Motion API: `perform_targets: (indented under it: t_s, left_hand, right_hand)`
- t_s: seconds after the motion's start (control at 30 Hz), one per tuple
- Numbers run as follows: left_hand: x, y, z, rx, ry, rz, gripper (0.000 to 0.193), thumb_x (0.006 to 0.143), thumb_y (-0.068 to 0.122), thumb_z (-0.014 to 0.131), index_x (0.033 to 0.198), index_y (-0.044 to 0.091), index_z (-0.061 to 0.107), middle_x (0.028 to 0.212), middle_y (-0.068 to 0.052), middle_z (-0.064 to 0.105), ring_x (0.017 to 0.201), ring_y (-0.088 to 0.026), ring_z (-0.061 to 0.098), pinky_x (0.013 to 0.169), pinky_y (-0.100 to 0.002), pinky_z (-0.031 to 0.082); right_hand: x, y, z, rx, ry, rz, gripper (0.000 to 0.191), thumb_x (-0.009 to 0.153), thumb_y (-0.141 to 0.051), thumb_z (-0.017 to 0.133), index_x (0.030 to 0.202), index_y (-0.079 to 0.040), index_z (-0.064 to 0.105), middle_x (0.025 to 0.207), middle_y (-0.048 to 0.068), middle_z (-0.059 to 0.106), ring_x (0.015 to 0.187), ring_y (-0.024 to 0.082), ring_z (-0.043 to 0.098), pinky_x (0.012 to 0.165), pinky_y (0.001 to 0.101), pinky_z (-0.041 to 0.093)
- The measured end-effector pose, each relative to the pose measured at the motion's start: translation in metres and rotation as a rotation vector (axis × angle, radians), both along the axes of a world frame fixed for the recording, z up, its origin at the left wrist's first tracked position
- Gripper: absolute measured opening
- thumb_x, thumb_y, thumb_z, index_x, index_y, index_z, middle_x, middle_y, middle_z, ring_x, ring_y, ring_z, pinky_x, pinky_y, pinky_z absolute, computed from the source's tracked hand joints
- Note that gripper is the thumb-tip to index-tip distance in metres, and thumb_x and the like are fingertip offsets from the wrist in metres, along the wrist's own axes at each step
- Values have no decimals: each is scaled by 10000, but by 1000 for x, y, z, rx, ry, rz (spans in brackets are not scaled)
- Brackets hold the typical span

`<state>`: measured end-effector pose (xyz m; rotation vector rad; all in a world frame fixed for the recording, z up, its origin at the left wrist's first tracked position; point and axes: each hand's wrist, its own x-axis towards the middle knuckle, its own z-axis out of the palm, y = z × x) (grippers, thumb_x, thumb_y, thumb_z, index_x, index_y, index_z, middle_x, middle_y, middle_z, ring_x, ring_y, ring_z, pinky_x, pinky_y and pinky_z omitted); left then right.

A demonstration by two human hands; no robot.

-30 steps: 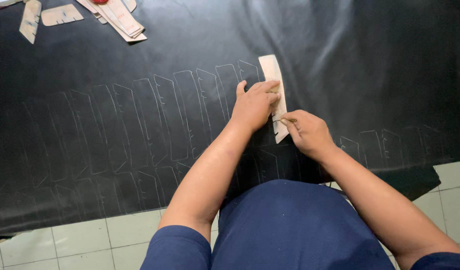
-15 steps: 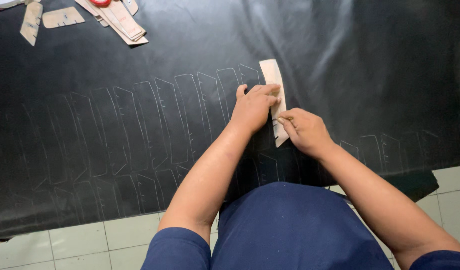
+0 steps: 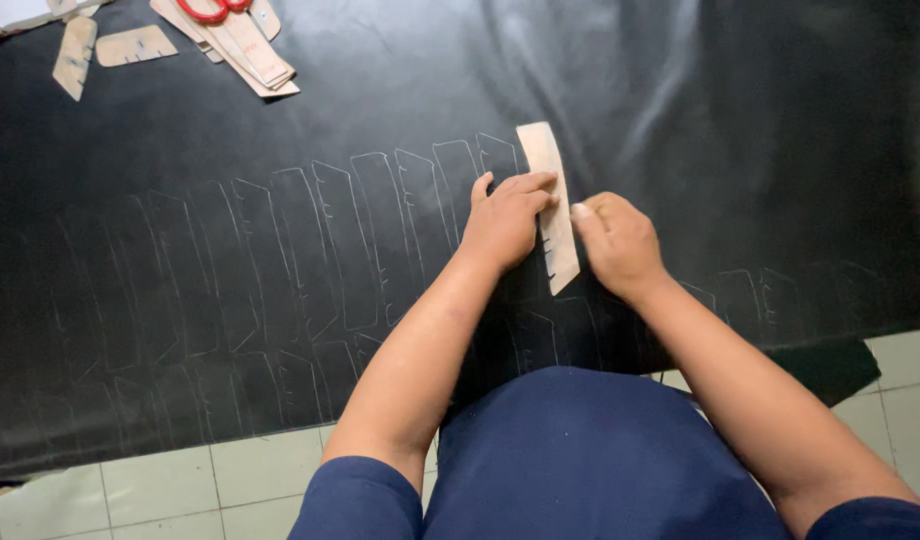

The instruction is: The person uses a paper template and a pencil to trace a repeating geometric pattern onto a large black sheet of material. They repeatedly reposition the template and trace its outline to create a series of identical shapes across the surface.

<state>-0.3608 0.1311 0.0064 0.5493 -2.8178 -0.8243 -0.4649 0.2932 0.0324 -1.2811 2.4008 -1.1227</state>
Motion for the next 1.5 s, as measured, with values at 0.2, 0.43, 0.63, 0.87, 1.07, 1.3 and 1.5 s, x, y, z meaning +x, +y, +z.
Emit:
perform_targets:
  t_s: [0.2, 0.43, 0.63, 0.87, 1.07, 1.3, 1.5]
  left_hand:
    - [12, 37, 2, -197, 15, -169, 497, 903, 444, 610, 1373, 284, 587, 1554, -22, 435, 1453, -253, 366, 1159, -654, 177]
    - [67, 30, -8, -264, 31, -70, 533, 990, 471, 566, 1486, 282, 522, 1613, 26, 424, 1499, -227, 361, 1210, -650, 152]
    - [156, -16, -3, -321, -64, 127, 536, 974, 421, 603, 1477, 246, 540, 1601, -30, 423, 1495, -282, 356, 1178, -668, 154]
    - [241, -41, -8, -336, -125, 406, 534, 973, 406, 587, 1480, 244, 540, 1629, -65, 391, 1508, -301, 330, 1167, -667, 151]
    - [251, -43, -17, -340, -157, 470, 545, 958, 410, 592, 1475, 246, 537, 1625, -41, 389, 1511, -268, 312, 1201, -619, 139]
    - [240, -65, -14, -217, -265, 535, 515, 980, 499, 560, 1446, 283, 539, 1573, -24, 438, 1538, -218, 326, 1294, -516, 183]
    - [228, -76, -19, -349, -210, 553, 632, 954, 503, 558, 1525, 244, 474, 1649, -88, 322, 1531, -289, 252, 1219, -591, 118]
  right_hand:
    - [5, 42, -25, 139, -657, -289, 296, 1060, -310, 557, 1171, -96, 729, 797, 39, 635, 690, 166, 576, 647, 333, 495]
    - [4, 77, -47, 122, -396, -274, 304, 987, -246, 669, 1221, -73, 759, 933, 21, 711, 818, 93, 629, 774, 279, 499]
    - [8, 73, -47, 22, -614, -385, 306, 993, -259, 683, 1220, -72, 770, 923, 40, 656, 769, 104, 584, 709, 292, 460]
    - [7, 43, -37, -168, -538, -260, 266, 1039, -230, 627, 1078, -17, 782, 953, -3, 630, 744, 72, 595, 665, 239, 480]
    - [-13, -27, -40, -295, -811, -279, 216, 1069, -195, 607, 1085, -9, 716, 841, 27, 621, 716, 94, 574, 638, 255, 490]
    - [-39, -83, -50, -365, -599, -134, 184, 1015, -89, 637, 1158, 17, 681, 971, 84, 716, 823, 109, 664, 771, 249, 562]
    - [-50, -95, -63, -532, -653, -186, 134, 1082, -130, 623, 1117, 0, 628, 986, 81, 715, 855, 121, 697, 795, 255, 588]
